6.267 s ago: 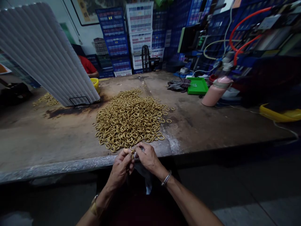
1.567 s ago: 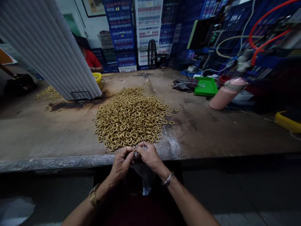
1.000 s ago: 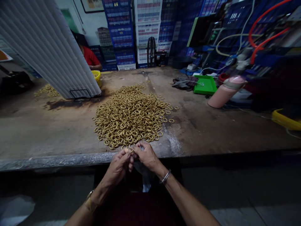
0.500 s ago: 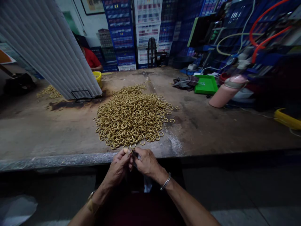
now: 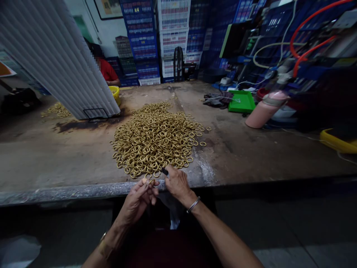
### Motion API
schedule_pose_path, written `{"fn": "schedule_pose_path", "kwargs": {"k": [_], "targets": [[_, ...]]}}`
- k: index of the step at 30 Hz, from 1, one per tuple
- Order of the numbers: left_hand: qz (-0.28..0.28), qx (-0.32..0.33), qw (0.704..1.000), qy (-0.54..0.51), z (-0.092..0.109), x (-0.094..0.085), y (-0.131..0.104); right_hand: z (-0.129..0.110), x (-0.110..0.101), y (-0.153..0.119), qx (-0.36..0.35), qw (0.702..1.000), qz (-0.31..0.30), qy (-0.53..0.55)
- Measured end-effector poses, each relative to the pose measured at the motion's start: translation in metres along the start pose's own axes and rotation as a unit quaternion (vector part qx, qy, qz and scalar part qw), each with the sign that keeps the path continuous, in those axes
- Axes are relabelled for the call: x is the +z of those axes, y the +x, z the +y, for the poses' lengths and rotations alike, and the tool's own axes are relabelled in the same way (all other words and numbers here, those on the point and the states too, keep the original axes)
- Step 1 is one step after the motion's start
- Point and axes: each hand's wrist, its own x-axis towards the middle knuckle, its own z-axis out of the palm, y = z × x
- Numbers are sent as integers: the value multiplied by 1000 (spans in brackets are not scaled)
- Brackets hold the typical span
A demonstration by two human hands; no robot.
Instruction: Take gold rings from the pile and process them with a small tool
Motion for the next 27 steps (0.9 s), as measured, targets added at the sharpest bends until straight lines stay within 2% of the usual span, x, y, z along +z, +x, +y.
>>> {"fn": "schedule_pose_path", "kwargs": {"k": [2, 5, 9, 13, 19, 23, 25, 27], "targets": [[15, 2, 1000, -12, 0, -2, 2, -3, 3, 4, 0, 1000, 14, 0], [24, -2, 999, -37, -1, -7, 4, -9, 5, 9, -17, 1000, -3, -15], [5, -16, 996, -91, -1, -13, 6, -15, 4, 13, -2, 997, -34, -65], [-4, -55, 986, -159, -3, -18, 10, -14, 7, 15, 4, 996, -22, -83], [36, -85, 974, -208, -11, -20, 17, -12, 13, 22, -16, 995, -25, -91], [72, -72, 982, -157, -10, -17, 18, -6, 15, 27, -28, 999, 19, -13], [82, -55, 989, -109, -8, -14, 19, -3, 14, 28, -26, 996, 56, 61], [84, -33, 994, -54, -6, -10, 21, -2, 12, 29, 2, 981, 91, 172]]}}
